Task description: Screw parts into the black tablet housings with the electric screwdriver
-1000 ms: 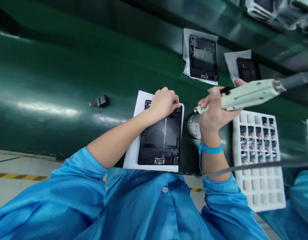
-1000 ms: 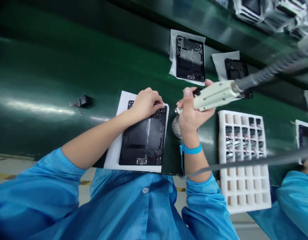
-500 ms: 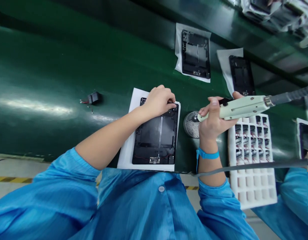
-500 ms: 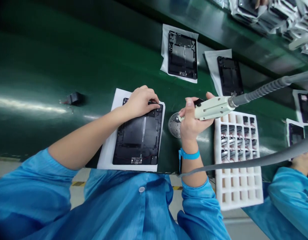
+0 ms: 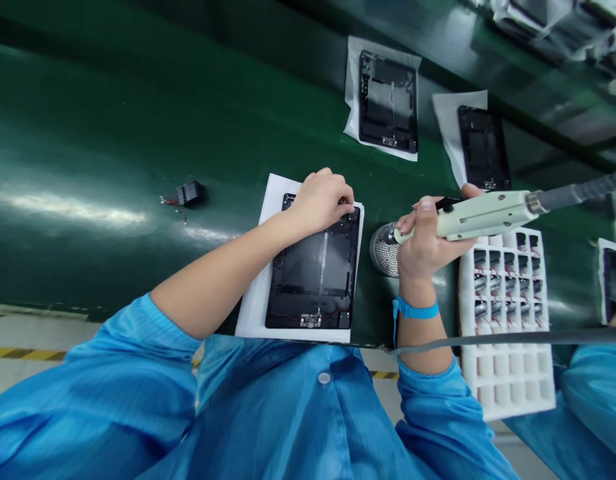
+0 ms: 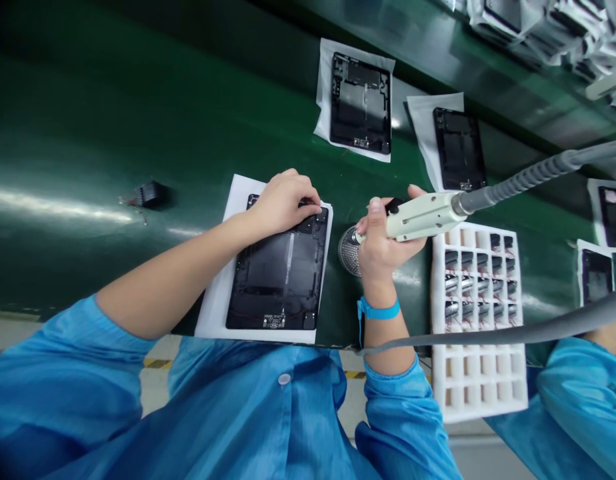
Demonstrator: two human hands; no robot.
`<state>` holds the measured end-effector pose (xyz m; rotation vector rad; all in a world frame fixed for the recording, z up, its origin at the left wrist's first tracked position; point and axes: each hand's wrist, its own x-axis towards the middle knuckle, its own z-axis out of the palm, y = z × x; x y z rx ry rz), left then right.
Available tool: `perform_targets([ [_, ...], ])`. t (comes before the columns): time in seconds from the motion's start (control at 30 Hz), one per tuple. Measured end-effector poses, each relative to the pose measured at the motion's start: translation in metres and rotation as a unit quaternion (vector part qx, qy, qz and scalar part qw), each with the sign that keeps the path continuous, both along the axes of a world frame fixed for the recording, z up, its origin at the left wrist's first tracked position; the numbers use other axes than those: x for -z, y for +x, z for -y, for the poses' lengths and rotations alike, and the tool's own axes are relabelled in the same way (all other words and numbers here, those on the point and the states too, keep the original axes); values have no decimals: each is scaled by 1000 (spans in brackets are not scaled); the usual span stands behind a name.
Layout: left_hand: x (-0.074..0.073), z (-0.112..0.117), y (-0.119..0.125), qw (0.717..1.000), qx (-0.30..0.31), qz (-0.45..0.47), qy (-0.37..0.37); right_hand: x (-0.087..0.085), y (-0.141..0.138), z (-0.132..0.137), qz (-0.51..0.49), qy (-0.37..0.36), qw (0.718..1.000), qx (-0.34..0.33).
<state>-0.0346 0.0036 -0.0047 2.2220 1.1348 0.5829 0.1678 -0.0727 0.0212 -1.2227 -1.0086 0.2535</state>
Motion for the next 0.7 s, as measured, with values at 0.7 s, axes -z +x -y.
perform_targets([
  [0.7,-9,1,9,999,-14,5,-49,13,-42,-55,29,55,989,-134],
])
